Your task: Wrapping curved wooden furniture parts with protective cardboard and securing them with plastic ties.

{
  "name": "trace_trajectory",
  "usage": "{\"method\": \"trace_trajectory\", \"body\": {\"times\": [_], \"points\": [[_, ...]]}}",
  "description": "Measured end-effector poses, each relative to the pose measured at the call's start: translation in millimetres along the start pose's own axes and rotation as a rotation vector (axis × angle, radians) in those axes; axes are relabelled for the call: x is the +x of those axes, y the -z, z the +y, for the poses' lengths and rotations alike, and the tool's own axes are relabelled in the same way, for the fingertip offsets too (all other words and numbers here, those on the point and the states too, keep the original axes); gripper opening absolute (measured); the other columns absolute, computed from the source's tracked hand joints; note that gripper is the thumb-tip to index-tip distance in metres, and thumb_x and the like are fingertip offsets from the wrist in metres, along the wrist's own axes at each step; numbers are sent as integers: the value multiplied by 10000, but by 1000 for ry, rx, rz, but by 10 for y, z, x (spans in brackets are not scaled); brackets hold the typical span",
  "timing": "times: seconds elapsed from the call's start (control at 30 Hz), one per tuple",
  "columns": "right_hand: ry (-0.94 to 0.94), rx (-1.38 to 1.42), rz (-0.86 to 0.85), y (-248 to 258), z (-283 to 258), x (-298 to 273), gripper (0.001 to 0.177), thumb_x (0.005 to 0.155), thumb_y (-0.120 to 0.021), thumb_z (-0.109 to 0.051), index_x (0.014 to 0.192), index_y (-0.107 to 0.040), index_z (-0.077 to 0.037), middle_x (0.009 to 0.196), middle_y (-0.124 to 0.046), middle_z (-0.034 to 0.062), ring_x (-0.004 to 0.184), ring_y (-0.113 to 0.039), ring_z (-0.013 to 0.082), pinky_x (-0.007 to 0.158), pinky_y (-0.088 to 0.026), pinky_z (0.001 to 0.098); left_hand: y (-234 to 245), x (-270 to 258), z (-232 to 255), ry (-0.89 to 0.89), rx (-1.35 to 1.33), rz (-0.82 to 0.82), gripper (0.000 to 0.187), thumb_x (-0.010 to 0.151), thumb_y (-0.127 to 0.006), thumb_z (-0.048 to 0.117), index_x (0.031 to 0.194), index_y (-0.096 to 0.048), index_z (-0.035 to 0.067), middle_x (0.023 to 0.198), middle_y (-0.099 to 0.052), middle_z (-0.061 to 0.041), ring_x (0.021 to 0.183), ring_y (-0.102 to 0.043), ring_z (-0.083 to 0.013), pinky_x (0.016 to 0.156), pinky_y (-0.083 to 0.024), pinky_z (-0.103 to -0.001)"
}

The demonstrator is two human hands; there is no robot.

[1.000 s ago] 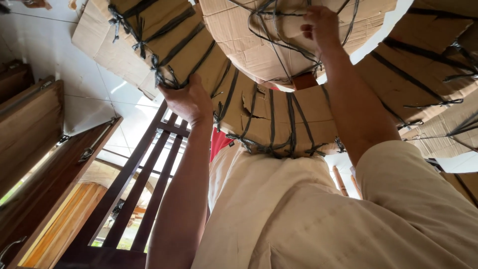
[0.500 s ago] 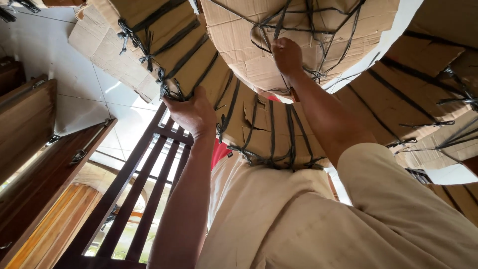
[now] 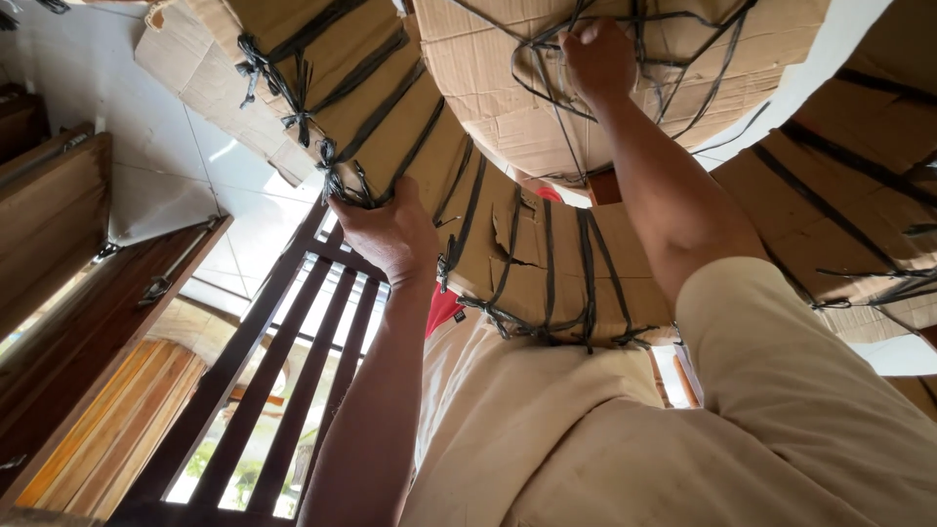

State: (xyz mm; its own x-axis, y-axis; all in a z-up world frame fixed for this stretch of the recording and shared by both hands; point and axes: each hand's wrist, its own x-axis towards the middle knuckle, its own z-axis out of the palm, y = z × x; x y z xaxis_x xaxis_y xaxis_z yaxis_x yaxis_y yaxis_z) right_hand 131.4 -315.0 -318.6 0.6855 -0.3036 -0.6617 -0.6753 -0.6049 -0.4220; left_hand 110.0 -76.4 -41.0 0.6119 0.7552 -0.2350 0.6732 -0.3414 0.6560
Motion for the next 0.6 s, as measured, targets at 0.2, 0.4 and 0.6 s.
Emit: {"method": "trace_trajectory", "body": {"times": [0.2, 0.4, 0.6], "points": [[-115, 217, 211, -228, -106, 41, 188, 890, -532, -32, 1028, -548, -160, 770, -661, 12, 591, -600, 164, 482, -411, 383, -11, 4, -47, -32, 45, 15, 433, 594, -667, 89, 1015, -607, 8, 897, -751, -132, 763, -772, -286, 625, -698, -418], [191, 32, 358, -77, 404, 175, 33, 1069, -466, -133, 1060, -494, -118, 708, -468, 63, 606, -431, 184, 491, -306, 411, -3, 8, -13, -46, 71, 18, 410, 614, -678, 90, 1011, -616, 12, 907, -744, -123, 765, -758, -273, 637, -689, -406], [305, -434, 37, 154, 418, 304, 219, 927, -655, 57, 1114, -595, -41, 828, -658, 147, 602, -632, 282, 420, -463, 409, -5, -22, 54, -35, 15, -6, 468, 632, -669, 63, 1093, -610, 10, 955, -752, -124, 833, -766, -288, 720, -700, -419]]}}
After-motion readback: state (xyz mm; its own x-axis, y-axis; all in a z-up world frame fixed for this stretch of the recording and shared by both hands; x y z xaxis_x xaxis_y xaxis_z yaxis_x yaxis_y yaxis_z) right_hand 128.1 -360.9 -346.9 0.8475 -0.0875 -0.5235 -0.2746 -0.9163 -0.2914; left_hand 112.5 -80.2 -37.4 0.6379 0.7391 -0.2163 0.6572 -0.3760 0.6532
